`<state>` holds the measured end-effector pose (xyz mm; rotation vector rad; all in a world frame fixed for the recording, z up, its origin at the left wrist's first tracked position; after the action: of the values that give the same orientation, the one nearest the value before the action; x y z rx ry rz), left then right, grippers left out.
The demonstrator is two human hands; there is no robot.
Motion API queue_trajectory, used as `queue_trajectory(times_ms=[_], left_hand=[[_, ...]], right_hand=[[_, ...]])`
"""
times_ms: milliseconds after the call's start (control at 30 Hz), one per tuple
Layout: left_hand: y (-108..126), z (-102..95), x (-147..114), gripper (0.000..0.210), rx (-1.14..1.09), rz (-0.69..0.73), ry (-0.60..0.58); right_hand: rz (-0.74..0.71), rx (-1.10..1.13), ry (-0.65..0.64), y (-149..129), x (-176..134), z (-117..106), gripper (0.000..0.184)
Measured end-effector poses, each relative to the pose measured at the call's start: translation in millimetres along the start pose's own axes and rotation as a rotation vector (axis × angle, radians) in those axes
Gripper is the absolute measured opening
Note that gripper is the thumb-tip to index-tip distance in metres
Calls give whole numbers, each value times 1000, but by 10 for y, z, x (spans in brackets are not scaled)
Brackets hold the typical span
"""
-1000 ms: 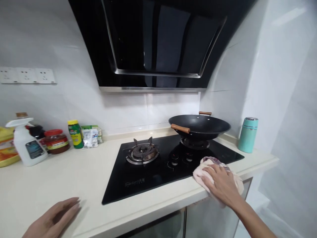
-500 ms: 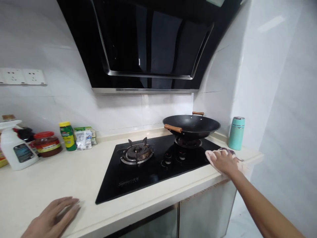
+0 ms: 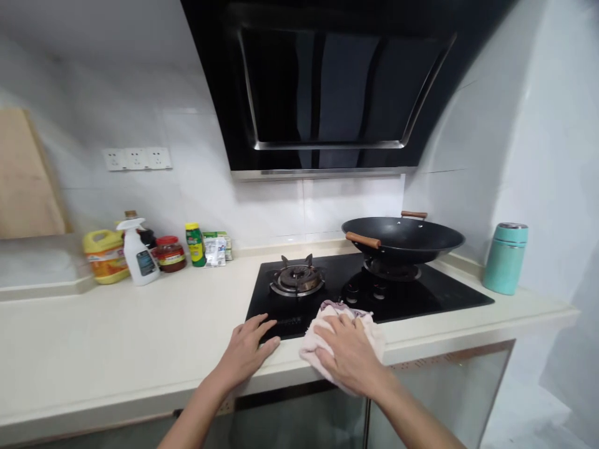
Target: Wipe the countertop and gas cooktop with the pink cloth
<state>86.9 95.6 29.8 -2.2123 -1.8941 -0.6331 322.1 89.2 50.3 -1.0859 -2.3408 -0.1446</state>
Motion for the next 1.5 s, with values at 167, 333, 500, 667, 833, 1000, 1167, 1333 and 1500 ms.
queue_trajectory(times_ms=[167, 333, 500, 667, 833, 1000, 1167, 1333, 1500], left_hand=[[67, 1, -70, 58, 39, 30, -43], [169, -14, -110, 63, 28, 45, -129], [118, -172, -198, 61, -7, 84, -172], [-322, -387, -375, 56, -26, -72, -95], [-682, -476, -460, 67, -432, -292, 63], [-827, -518, -457, 70, -584, -441, 168], [-785, -494, -484, 72, -501, -468, 128], [-743, -510, -503, 58, -424, -453, 135], [-673, -515, -516, 48, -374, -397, 121]], right_hand=[[53, -8, -24, 578, -62, -23, 38], [309, -211, -24, 1519, -396, -199, 45], [501, -332, -71, 1444, -424, -161, 51], [152, -162, -47, -38, 70, 202, 44], [-182, 72, -66, -1421, 468, 507, 46], [-354, 147, -141, -1908, 564, 643, 54], [-310, 126, -91, -1594, 347, 653, 57], [-228, 25, -64, -710, 17, 607, 70], [-78, -116, -39, 734, -385, 389, 94]])
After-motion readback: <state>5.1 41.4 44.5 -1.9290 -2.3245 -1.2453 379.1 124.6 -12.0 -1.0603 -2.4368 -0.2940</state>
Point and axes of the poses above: each hand's wrist, its own x-axis towards the middle knuckle, its own z-axis out of the palm, y = z × x, the point moved 9 cm from there along x, towards the middle knuckle, and after that the axes turned 3 degrees about y, right-handed, at the moved point
